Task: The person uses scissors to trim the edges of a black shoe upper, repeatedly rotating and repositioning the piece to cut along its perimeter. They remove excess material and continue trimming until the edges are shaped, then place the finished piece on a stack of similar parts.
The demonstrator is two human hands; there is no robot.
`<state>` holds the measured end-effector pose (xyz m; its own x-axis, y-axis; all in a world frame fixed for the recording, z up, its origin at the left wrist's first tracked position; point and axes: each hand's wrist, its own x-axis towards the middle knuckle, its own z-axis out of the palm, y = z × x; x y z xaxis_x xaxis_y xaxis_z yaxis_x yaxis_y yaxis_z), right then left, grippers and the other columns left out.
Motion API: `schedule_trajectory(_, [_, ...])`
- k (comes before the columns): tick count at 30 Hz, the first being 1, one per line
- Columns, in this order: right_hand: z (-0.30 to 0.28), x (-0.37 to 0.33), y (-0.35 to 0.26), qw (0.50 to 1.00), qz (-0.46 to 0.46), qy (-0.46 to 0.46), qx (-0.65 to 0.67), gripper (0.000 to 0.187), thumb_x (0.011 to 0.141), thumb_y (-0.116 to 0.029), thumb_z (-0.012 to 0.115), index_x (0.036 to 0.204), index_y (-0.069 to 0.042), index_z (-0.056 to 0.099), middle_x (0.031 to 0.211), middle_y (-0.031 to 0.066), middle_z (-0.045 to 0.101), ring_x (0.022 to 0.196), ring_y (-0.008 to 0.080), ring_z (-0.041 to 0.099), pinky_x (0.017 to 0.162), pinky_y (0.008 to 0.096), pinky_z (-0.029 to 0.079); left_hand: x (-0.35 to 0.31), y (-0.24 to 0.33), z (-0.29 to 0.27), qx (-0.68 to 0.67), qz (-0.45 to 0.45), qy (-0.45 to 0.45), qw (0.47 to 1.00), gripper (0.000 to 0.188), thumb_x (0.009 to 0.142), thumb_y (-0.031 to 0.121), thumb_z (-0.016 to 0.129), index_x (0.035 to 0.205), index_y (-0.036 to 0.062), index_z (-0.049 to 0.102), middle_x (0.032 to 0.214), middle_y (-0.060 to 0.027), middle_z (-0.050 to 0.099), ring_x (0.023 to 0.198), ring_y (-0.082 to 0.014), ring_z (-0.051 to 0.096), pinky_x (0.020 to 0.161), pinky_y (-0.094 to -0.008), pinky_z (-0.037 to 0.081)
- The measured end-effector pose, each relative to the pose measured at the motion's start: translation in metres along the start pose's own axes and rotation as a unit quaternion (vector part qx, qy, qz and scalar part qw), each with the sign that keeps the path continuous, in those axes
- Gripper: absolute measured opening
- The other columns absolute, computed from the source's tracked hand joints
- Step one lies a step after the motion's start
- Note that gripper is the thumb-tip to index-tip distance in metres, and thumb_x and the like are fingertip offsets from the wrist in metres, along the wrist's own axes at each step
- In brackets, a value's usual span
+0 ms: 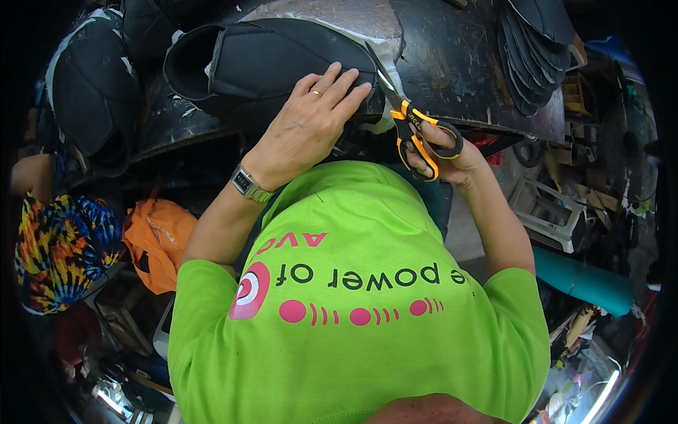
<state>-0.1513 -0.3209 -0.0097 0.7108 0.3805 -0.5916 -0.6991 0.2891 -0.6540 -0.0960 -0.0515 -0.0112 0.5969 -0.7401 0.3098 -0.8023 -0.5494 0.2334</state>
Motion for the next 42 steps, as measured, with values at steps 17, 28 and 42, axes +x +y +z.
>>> schedule_trajectory(17, [-0.024,0.01,-0.008,0.998,0.031,-0.025,-0.042,0.037,0.087,-0.037,0.076,0.093,-0.004,0.062,0.06,0.0062,0.057,0.043,0.0082,0.05,0.041,0.0192,0.038,-0.012,-0.002,-0.012,-0.029,0.024,-0.023,0.999,0.06,0.079,-0.008,0.059,0.138,0.0036,0.052,0.144,-0.0171,0.051,0.138,-0.034,0.045,0.11,-0.045,0.037])
schedule_trajectory(28, [-0.008,0.017,-0.019,0.991,0.035,-0.061,-0.112,0.046,0.087,-0.047,0.073,0.096,-0.003,0.064,0.061,0.0071,0.061,0.043,0.0101,0.056,0.04,0.0201,0.043,-0.021,-0.005,-0.017,-0.074,0.061,-0.017,0.995,0.054,0.08,-0.003,0.064,0.134,0.0009,0.054,0.138,-0.0194,0.055,0.133,-0.0324,0.05,0.107,-0.0436,0.039])
schedule_trajectory(42, [-0.001,0.018,-0.012,0.992,0.034,-0.065,-0.103,0.045,0.088,-0.045,0.074,0.095,-0.002,0.064,0.06,0.0056,0.06,0.042,0.0084,0.053,0.04,0.0203,0.04,-0.035,-0.013,-0.024,-0.151,0.056,-0.03,0.986,0.051,0.083,-0.008,0.059,0.134,0.0014,0.056,0.138,-0.0161,0.058,0.134,-0.0306,0.051,0.106,-0.0437,0.041])
